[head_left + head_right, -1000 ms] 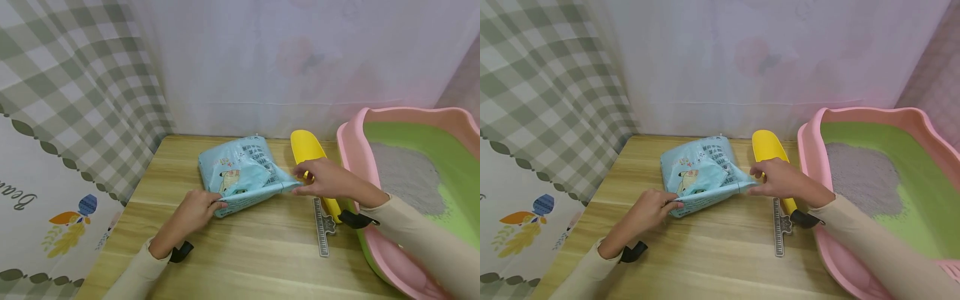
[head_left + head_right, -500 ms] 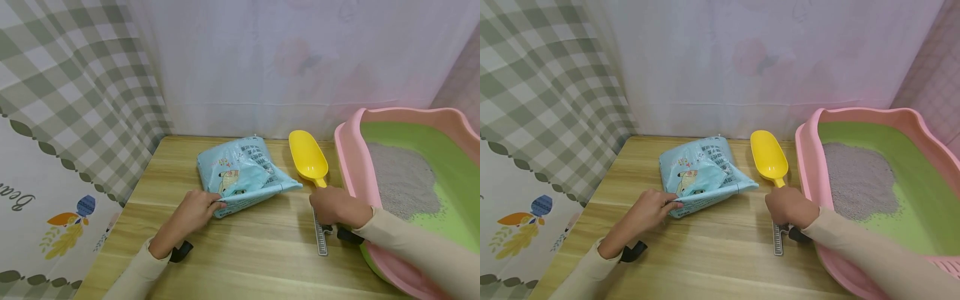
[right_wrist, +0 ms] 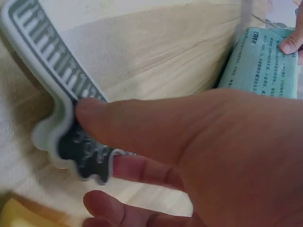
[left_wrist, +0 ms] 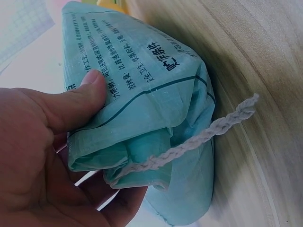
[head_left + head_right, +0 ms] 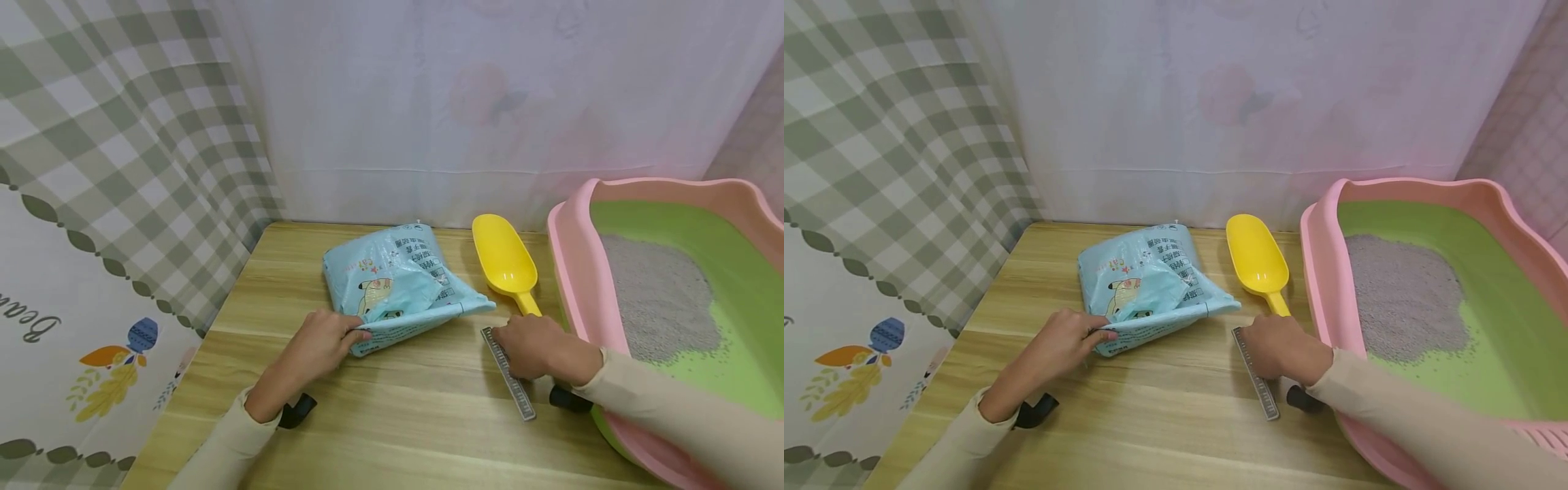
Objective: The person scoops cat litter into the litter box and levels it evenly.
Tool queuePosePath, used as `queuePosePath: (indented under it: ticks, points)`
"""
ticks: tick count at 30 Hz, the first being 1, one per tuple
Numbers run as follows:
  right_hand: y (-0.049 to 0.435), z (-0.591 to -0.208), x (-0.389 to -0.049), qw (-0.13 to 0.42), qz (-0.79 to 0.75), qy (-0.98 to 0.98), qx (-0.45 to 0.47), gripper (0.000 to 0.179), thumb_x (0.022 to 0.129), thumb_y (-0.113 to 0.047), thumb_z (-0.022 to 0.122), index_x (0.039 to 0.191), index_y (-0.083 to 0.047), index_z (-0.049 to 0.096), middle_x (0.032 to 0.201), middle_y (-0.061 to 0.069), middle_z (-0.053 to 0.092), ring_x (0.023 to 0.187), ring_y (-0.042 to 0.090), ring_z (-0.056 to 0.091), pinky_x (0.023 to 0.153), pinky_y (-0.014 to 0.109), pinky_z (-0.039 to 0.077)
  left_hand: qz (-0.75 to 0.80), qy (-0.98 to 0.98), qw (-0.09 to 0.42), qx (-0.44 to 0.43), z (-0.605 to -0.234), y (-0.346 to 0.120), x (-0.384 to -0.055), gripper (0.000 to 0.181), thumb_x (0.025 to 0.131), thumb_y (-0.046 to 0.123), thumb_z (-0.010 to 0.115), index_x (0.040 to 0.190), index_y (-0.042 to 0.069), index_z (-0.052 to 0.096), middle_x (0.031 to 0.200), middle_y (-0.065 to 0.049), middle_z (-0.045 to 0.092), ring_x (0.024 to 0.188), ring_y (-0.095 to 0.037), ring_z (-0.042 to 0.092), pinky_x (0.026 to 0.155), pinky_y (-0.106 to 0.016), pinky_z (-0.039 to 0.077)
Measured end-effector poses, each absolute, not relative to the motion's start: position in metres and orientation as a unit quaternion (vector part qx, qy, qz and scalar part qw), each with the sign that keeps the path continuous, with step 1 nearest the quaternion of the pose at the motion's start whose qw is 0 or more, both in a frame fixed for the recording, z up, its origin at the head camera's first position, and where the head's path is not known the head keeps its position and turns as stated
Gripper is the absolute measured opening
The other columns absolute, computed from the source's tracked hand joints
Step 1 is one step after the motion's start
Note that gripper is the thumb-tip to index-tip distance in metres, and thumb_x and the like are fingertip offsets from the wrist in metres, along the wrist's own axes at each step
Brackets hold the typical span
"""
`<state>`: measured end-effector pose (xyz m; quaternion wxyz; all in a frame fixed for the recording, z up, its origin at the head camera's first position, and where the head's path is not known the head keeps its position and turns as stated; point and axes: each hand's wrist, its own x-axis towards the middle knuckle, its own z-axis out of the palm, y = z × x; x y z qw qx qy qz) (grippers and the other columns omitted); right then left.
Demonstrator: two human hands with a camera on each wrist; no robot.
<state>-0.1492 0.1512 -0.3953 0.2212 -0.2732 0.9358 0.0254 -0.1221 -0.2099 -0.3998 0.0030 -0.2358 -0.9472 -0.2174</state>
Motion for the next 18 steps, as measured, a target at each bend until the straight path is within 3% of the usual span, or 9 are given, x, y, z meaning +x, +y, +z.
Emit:
queuePosePath:
  ticks: [3,9,13,18]
  points:
    - [0.1511,-0.3954,-0.1475,0.213,0.003,0.937,-0.277,0.031,0.086,-0.008,0.082,0.115,-0.015,0.073,0.087,0.004,0.059,0.073,0.023,0.055,0.058,0.043,0.052,-0.217,-0.947,0.006,-0.235,-0.3994,-0.2093,-0.1224,0.028,0.101,0.020,0.081,0.076,0.012,0.070,0.060,0.014,0.034,0.055,-0.002,0.033,0.053,-0.025,0.034]
    - [0.1521,-0.4001,-0.1436,0.217,-0.052,0.931,-0.289,0.031,0.091,0.003,0.075,0.104,-0.022,0.062,0.079,0.001,0.054,0.071,0.018,0.052,0.054,0.034,0.045,-0.213,-0.946,0.011,-0.243,-0.3996,-0.2075,-0.1234,0.026,0.100,0.020,0.081,0.077,0.012,0.071,0.060,0.014,0.035,0.055,-0.002,0.033,0.052,-0.024,0.034]
    - [0.1496,-0.4035,-0.1415,0.186,-0.065,0.928,-0.315,0.031,0.090,0.008,0.074,0.102,-0.016,0.058,0.081,0.002,0.055,0.072,0.020,0.054,0.055,0.038,0.049,-0.212,-0.946,0.012,-0.243,-0.4004,-0.2073,-0.1231,0.026,0.100,0.019,0.081,0.077,0.012,0.071,0.059,0.014,0.037,0.055,-0.001,0.034,0.052,-0.024,0.035]
    - [0.1435,-0.4029,-0.1401,0.164,-0.078,0.933,-0.310,0.026,0.086,0.010,0.075,0.102,-0.006,0.063,0.085,0.004,0.061,0.073,0.024,0.060,0.058,0.041,0.054,-0.217,-0.945,0.011,-0.245,-0.4018,-0.2086,-0.1224,0.027,0.101,0.019,0.081,0.076,0.012,0.070,0.060,0.013,0.037,0.054,-0.001,0.034,0.051,-0.023,0.035]
